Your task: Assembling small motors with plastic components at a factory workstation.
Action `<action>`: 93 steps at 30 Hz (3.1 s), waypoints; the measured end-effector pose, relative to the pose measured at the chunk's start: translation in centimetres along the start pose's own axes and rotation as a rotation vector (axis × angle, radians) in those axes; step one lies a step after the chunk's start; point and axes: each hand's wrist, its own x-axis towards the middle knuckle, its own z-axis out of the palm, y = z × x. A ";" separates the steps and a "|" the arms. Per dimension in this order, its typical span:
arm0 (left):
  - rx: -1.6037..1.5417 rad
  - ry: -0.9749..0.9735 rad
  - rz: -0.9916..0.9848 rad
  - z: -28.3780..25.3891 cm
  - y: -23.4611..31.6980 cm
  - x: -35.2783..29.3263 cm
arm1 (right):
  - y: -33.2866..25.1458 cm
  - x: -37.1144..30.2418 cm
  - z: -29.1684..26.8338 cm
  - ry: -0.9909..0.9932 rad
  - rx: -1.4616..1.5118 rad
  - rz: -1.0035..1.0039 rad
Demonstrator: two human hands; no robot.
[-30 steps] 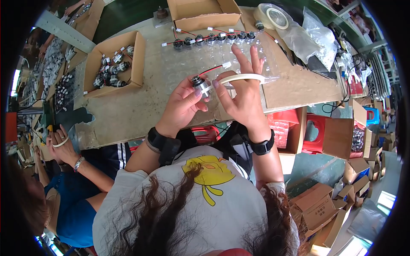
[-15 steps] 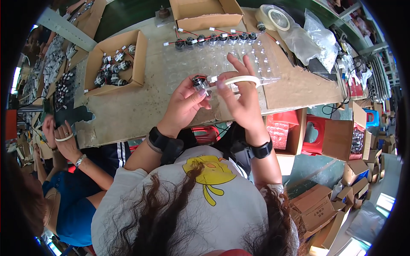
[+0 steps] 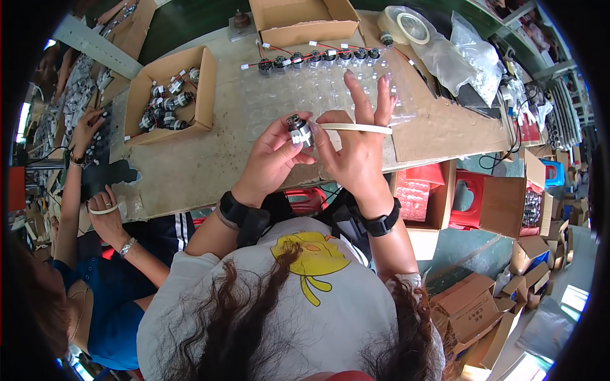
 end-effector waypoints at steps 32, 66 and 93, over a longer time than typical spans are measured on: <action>-0.118 0.003 -0.013 -0.8 -0.8 0.1 | 1.7 0.4 -0.4 -0.251 0.160 -0.013; 0.179 0.091 0.056 0.5 0.3 -0.2 | 0.9 -0.2 0.0 0.011 -0.111 -0.064; 0.055 0.085 0.019 -0.1 -0.2 0.3 | 0.5 -0.4 0.4 -0.068 -0.040 -0.059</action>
